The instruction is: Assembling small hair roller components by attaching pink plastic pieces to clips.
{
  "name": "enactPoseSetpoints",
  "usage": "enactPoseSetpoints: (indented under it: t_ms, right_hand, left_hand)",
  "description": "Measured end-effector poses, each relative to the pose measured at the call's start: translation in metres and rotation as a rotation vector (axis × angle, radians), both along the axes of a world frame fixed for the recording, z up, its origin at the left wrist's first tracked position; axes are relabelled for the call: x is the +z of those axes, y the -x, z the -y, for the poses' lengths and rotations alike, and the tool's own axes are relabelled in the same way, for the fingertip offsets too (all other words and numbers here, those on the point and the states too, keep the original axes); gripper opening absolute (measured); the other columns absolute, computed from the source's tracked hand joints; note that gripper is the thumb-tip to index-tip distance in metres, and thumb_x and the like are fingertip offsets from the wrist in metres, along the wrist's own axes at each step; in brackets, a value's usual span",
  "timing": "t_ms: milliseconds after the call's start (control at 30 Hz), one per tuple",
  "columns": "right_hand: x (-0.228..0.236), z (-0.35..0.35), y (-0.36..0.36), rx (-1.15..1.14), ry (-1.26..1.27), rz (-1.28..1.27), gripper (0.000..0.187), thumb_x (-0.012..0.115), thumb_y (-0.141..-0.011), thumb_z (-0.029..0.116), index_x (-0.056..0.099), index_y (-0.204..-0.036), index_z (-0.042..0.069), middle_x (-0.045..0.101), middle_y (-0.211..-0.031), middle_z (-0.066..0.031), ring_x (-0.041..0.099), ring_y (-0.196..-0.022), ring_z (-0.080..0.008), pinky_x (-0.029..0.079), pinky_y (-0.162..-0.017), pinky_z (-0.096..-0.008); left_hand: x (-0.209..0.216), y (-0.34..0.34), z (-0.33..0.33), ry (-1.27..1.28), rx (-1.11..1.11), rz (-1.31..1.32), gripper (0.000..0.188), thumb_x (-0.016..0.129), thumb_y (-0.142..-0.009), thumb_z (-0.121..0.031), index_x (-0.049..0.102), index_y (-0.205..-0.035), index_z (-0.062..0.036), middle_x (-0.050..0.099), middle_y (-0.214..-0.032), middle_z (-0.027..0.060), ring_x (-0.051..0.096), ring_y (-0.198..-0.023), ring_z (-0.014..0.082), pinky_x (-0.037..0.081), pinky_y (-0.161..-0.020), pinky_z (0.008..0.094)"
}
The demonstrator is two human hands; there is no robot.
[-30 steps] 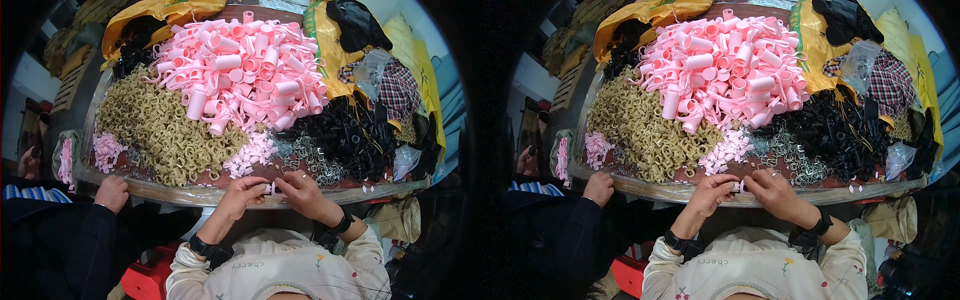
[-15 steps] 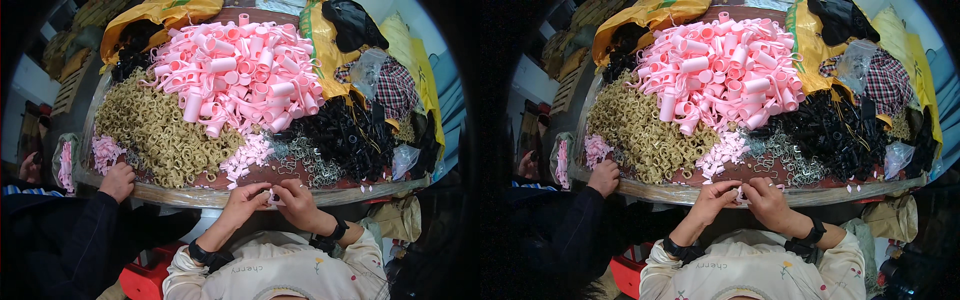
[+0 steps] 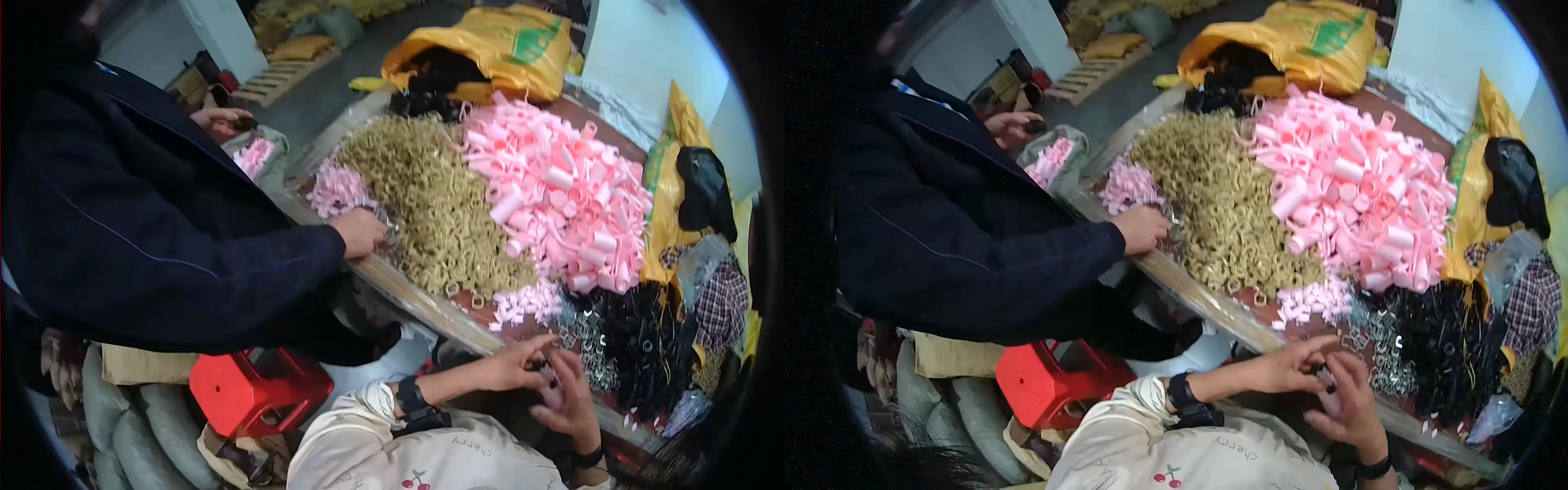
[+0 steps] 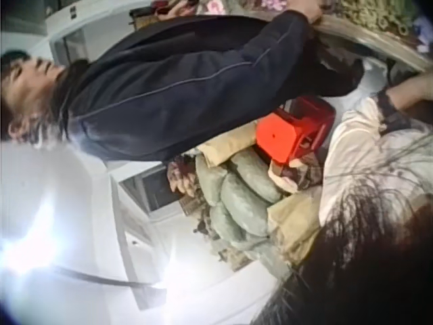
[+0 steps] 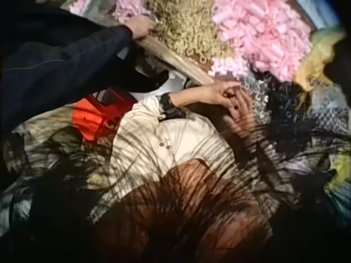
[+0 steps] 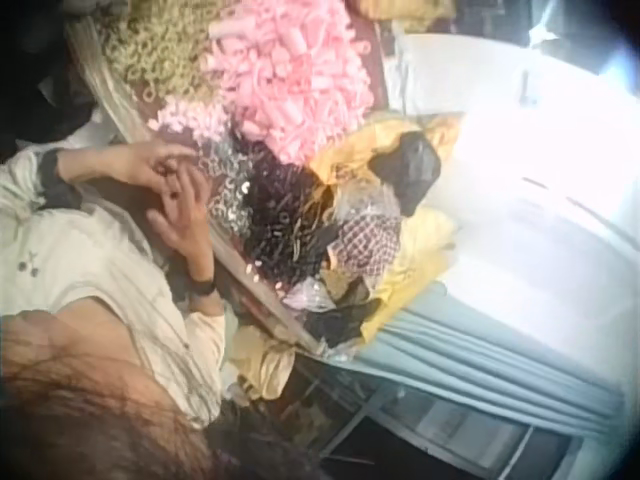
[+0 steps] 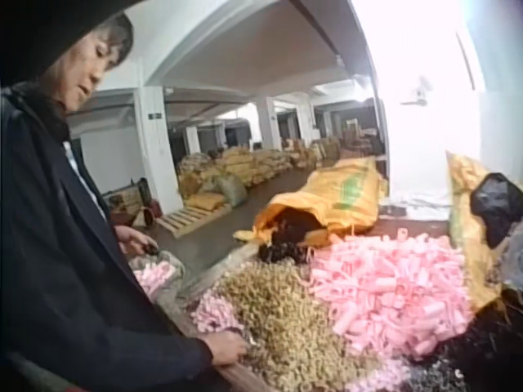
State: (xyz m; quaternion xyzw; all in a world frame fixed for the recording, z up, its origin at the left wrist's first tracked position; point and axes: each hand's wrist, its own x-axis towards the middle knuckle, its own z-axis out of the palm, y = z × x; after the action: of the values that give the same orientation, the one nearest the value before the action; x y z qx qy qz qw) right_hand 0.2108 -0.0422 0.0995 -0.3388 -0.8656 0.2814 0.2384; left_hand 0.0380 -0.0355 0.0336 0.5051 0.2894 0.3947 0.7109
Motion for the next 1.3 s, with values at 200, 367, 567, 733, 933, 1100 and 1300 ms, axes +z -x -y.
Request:
enactPoseSetpoints:
  t_ms: [200,367,567,733,933,1100,1300]
  right_hand:
    - [0.004,0.001,0.008,0.250,0.142,-0.016,0.070,0.070,-0.064,0.031,0.040,-0.120,0.001,0.041,-0.114,-0.0192,0.044,-0.104,-0.0324,0.040,-0.085,-0.0369]
    - [-0.010,0.012,0.005,0.063,-0.034,-0.002,0.071,0.072,-0.060,0.029,0.043,-0.118,0.000,0.044,-0.109,-0.0178,0.048,-0.098,-0.0314,0.043,-0.080,-0.0359]
    - [-0.019,0.011,0.013,-0.143,-0.192,-0.134,0.050,0.069,-0.060,0.022,0.052,-0.102,0.001,0.051,-0.093,-0.0159,0.052,-0.081,-0.0305,0.045,-0.068,-0.0367]
    - [-0.022,0.006,0.012,-0.172,-0.188,-0.151,0.041,0.068,-0.058,0.020,0.055,-0.092,0.001,0.053,-0.084,-0.0141,0.052,-0.074,-0.0293,0.045,-0.063,-0.0357]
    - [-0.021,0.018,-0.025,-0.279,-0.215,-0.095,0.034,0.065,-0.058,0.016,0.056,-0.088,0.001,0.053,-0.081,-0.0137,0.053,-0.070,-0.0282,0.044,-0.060,-0.0342]
    - [0.001,0.079,-0.140,-0.826,-0.214,0.057,0.029,0.058,-0.059,0.011,0.054,-0.086,0.000,0.052,-0.077,-0.0148,0.052,-0.068,-0.0299,0.042,-0.060,-0.0354]
    - [-0.004,0.235,-0.238,-1.418,0.089,0.562,0.026,0.061,-0.068,0.017,0.055,-0.087,0.000,0.053,-0.081,-0.0179,0.052,-0.077,-0.0335,0.041,-0.068,-0.0376]
  left_hand:
    - [-0.010,0.009,0.012,0.179,-0.099,0.145,0.072,0.057,-0.075,0.000,0.015,-0.134,-0.0044,0.051,-0.100,0.0064,0.052,-0.085,0.0135,0.045,-0.073,0.0253]
    - [-0.003,0.000,0.012,0.471,-0.089,0.234,0.061,0.056,-0.078,-0.002,0.023,-0.130,-0.0035,0.052,-0.106,0.0078,0.055,-0.093,0.0161,0.048,-0.073,0.0273]
    - [-0.012,-0.011,0.006,0.534,-0.150,0.364,0.052,0.056,-0.079,-0.005,0.031,-0.125,-0.0033,0.053,-0.104,0.0077,0.056,-0.092,0.0160,0.050,-0.073,0.0265]
    - [-0.014,-0.014,0.003,0.525,-0.208,0.440,0.050,0.056,-0.080,-0.007,0.033,-0.125,-0.0049,0.054,-0.103,0.0069,0.058,-0.087,0.0140,0.050,-0.071,0.0234]
    - [-0.021,-0.013,-0.003,0.522,-0.147,0.125,0.050,0.057,-0.079,-0.005,0.036,-0.124,-0.0036,0.057,-0.092,0.0055,0.058,-0.081,0.0119,0.049,-0.067,0.0213]
    - [-0.009,0.026,-0.031,-0.102,0.244,-0.299,0.045,0.061,-0.076,-0.005,0.046,-0.118,-0.0019,0.059,-0.080,0.0022,0.054,-0.073,0.0068,0.044,-0.067,0.0204]
    - [0.002,-0.011,-0.068,-0.321,0.254,-0.465,0.043,0.065,-0.071,-0.008,0.051,-0.111,-0.0004,0.059,-0.075,0.0048,0.054,-0.063,0.0112,0.044,-0.060,0.0231]
